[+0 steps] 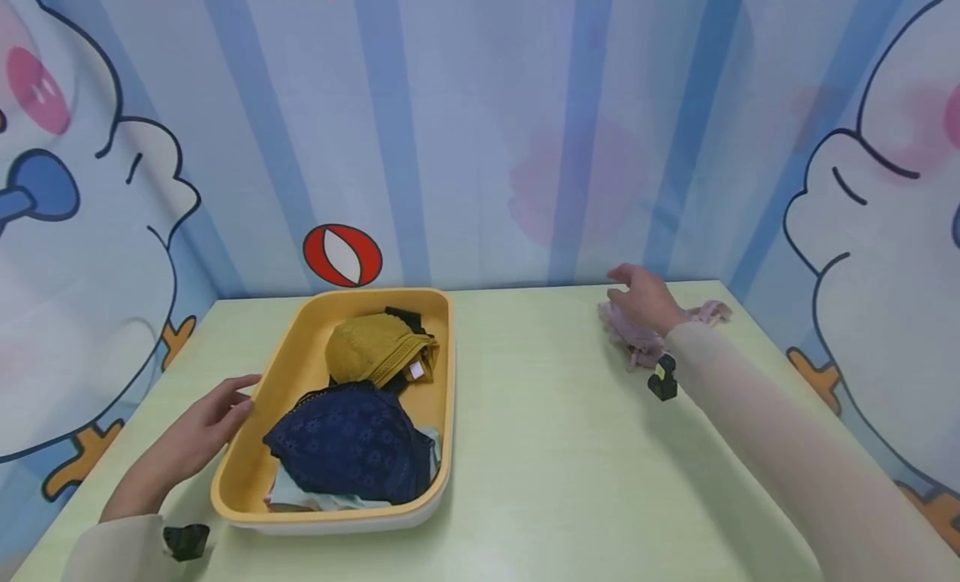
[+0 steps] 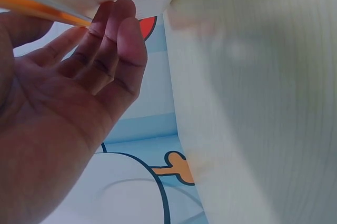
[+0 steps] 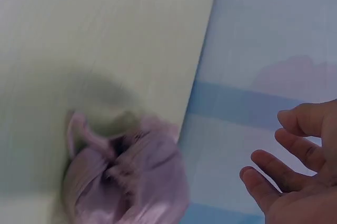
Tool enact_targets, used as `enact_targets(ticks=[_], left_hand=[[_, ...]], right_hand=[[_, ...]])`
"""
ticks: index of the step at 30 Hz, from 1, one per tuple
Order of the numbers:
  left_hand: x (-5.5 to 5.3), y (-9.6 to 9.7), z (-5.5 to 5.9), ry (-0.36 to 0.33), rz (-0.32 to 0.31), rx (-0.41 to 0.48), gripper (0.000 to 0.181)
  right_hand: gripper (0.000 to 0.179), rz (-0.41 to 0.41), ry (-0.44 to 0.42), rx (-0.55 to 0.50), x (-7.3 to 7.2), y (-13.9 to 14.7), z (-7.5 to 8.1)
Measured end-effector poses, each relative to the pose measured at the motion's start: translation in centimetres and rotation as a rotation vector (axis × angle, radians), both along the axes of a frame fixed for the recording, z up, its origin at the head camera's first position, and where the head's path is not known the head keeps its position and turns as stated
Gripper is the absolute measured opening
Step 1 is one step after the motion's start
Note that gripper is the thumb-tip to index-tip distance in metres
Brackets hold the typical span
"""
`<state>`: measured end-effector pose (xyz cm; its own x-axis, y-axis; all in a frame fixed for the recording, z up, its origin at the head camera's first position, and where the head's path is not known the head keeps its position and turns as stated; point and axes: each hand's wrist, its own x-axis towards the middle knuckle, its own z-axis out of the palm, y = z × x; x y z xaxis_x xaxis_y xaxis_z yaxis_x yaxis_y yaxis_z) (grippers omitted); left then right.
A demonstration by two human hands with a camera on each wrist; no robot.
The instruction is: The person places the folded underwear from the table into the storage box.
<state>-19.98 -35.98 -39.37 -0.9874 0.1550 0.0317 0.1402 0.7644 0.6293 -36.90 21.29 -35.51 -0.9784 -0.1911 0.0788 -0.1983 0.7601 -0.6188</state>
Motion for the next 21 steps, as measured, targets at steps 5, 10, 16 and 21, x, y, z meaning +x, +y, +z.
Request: enact_targets(ticks=[5,10,16,21], left_hand=[[0.0,0.0,0.0,0.011,-0.004,-0.008,0.048],[0.0,0.0,0.2,0.001,0.0,-0.015,0.047],[0.0,0.1,0.1,-0.01,0.004,-0.011,0.048],[-0.1,0.2,0.2,-0.001,0.007,-0.016,0.049]], right_hand=[[0.042,-0.071,-0.01,0.003,0.2,2.2,-1.0],[0.045,-0.128,0.023,0.024,0.0,4.3,-2.0],[0.053,-0.181,-0.046,0.099,-0.6,7.0,-3.6],[0.056,-0.13,-0.059,0.174,-0.6,8.5,-4.8]])
